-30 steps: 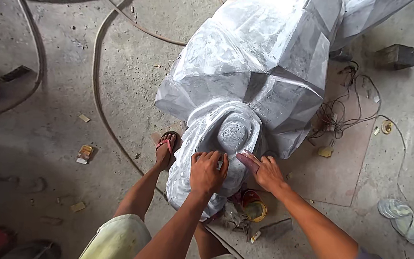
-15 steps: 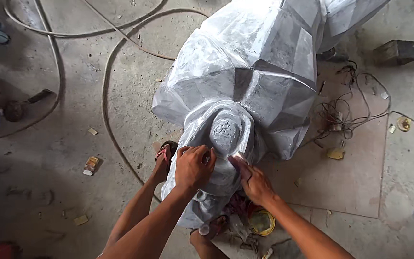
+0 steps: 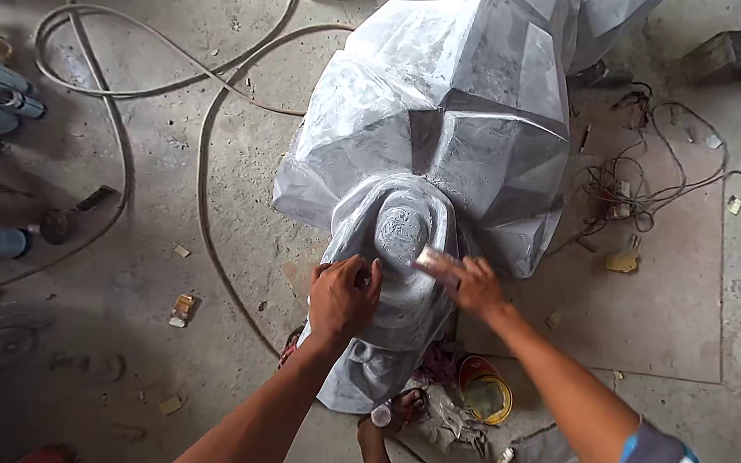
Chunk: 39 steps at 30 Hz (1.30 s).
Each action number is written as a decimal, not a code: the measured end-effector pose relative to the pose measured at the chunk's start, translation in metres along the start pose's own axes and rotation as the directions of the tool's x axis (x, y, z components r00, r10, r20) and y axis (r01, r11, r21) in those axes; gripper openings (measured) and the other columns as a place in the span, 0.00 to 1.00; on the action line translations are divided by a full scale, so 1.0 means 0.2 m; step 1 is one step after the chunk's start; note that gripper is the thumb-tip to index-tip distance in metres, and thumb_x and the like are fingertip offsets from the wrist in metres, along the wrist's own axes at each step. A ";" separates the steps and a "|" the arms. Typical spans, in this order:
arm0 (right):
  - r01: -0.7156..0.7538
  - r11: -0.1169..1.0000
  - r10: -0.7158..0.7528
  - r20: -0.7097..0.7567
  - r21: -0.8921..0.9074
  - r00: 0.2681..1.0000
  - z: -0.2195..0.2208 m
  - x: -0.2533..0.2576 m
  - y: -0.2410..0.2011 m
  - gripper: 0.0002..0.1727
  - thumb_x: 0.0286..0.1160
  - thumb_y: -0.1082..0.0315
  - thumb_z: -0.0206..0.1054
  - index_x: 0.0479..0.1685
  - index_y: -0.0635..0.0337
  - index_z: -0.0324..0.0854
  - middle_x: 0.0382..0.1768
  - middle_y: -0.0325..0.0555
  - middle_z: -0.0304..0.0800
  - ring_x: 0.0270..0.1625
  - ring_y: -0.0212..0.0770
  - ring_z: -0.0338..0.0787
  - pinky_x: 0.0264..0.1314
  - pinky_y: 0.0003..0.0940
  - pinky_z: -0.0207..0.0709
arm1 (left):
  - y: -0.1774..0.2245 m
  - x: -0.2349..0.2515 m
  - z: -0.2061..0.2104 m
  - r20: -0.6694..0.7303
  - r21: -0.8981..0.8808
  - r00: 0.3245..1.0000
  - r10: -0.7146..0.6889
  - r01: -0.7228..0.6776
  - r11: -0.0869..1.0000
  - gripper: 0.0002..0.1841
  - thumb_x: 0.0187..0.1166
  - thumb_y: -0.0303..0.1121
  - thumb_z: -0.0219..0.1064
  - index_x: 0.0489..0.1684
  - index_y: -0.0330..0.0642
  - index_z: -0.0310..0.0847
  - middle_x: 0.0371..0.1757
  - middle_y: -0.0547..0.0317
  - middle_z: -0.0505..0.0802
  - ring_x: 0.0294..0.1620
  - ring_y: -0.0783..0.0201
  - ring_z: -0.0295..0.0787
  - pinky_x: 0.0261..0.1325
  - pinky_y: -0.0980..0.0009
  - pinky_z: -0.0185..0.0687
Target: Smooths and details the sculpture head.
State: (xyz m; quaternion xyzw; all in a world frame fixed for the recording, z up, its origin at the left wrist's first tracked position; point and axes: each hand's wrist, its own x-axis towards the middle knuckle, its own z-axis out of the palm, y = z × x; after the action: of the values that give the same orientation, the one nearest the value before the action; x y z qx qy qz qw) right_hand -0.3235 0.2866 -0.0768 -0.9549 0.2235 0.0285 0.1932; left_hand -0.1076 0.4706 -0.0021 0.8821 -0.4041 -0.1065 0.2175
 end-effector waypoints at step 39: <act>-0.459 0.543 0.820 -0.326 0.703 0.471 0.17 -0.24 -0.47 0.14 0.77 0.57 0.73 0.40 0.60 0.92 0.36 0.42 0.94 0.40 0.34 0.94 0.47 0.39 0.90 | -0.03 0.00 0.02 0.067 -0.008 0.998 0.017 -0.017 1.000 0.23 0.82 0.55 0.54 0.18 0.54 0.80 0.18 0.70 0.82 0.24 0.66 0.81 0.41 0.53 0.78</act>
State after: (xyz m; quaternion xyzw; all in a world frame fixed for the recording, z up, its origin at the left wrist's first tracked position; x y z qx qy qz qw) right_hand -0.3251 0.3965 -0.0677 -0.6459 0.6290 -0.2782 0.3313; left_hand -0.1044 0.4727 -0.0083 0.8738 -0.4181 -0.1355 0.2081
